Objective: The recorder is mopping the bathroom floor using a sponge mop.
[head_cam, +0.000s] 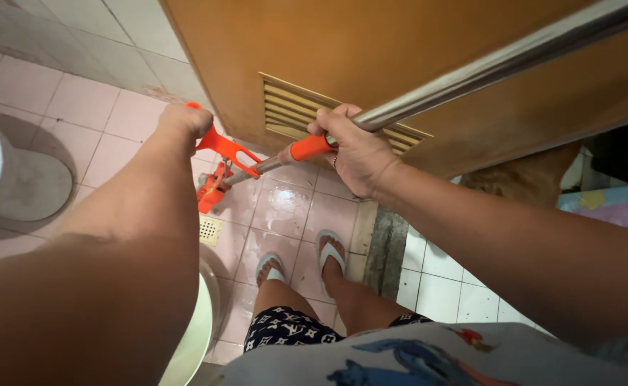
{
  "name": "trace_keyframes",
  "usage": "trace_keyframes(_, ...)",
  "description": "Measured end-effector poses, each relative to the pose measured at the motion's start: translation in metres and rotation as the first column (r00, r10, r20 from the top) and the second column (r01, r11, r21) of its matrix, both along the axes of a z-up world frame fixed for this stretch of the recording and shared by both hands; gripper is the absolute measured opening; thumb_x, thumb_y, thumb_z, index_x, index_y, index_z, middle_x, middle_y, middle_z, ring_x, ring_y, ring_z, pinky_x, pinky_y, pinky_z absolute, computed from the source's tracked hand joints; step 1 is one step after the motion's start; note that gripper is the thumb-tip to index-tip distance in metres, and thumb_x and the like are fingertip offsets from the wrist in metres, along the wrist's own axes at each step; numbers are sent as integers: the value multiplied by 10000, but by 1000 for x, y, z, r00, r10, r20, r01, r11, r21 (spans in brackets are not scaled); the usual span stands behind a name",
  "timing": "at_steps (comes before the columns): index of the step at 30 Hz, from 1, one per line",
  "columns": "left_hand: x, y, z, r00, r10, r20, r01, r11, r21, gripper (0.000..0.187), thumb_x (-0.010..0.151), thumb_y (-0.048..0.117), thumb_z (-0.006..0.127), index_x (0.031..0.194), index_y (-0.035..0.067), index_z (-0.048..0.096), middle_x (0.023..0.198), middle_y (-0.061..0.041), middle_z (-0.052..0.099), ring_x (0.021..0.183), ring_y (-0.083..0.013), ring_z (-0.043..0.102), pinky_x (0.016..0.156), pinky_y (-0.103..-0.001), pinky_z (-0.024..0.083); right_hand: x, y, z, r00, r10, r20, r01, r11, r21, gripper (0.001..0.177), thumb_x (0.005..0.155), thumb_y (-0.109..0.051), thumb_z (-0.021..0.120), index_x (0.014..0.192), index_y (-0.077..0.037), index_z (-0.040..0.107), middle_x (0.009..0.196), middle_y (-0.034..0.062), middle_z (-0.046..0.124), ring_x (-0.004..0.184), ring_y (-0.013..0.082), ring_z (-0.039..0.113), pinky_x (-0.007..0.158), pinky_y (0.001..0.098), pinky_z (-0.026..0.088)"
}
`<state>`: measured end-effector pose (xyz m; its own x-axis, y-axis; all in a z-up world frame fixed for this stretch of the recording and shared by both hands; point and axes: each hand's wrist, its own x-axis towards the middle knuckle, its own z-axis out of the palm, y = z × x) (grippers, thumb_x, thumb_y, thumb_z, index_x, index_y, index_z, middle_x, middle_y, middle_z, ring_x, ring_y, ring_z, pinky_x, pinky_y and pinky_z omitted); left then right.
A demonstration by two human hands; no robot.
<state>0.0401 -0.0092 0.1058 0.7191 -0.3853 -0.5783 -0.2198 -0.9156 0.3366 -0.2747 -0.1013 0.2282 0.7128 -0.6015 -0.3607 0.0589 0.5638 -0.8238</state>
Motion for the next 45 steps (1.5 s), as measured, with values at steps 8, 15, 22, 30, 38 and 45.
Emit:
trace_keyframes(8, -10, 3, 2, 979, 183, -86, -190, 978, -83, 253, 817, 150, 620, 923, -67, 693, 802, -245, 703, 642, -321, 705, 599, -443, 555, 13, 3, -9, 999, 16, -44, -19, 997, -71, 247, 951, -184, 690, 781, -163, 512, 874, 6, 627, 896, 120, 596, 776, 329, 501)
trace_keyframes(15, -29, 0, 43, 973, 225, -43, -227, 972, -54, 399, 838, 282, 648, 1055, -51, 689, 984, -233, 733, 745, -325, 754, 689, -405, 586, 20, 7, -11, 997, 15, -76, -21, 996, -84, 231, 945, -198, 673, 786, -170, 509, 864, -5, 616, 847, 108, 564, 779, 323, 503)
trace_keyframes(22, -41, 5, 54, 984, 176, -37, -177, 983, -53, 349, 835, 215, 614, 1108, 28, 726, 1117, -192, 748, 924, -303, 762, 834, -428, 589, 23, 10, -24, 997, 44, -60, -48, 996, -70, 240, 962, -200, 675, 800, -167, 501, 871, -3, 615, 842, 107, 544, 728, 308, 437)
trace_keyframes(30, -71, 7, 96, 978, 207, -15, -207, 977, -55, 405, 816, 234, 625, 1200, 146, 719, 1274, -147, 662, 1120, -313, 676, 927, -420, 543, 31, 22, -28, 997, 26, -76, -36, 992, -122, 235, 946, -220, 694, 784, -172, 531, 792, -30, 558, 734, 95, 461, 646, 285, 383)
trace_keyframes(38, -80, 9, 99, 976, 196, -96, -200, 979, -42, 458, 861, 309, 601, 1245, 74, 690, 1326, -169, 675, 1162, -304, 689, 971, -406, 539, 41, 25, -29, 993, 27, -119, -46, 986, -161, 284, 941, -213, 701, 729, -168, 516, 729, -39, 494, 675, 99, 421, 578, 288, 353)
trace_keyframes(45, -73, 5, 86, 995, 97, -11, -98, 995, -35, 473, 870, 306, 604, 1283, 88, 684, 1378, -177, 626, 1299, -348, 577, 1068, -434, 468, 40, 28, -26, 994, 45, -102, -56, 993, -108, 284, 948, -205, 690, 733, -179, 508, 747, -46, 510, 702, 88, 446, 604, 286, 379)
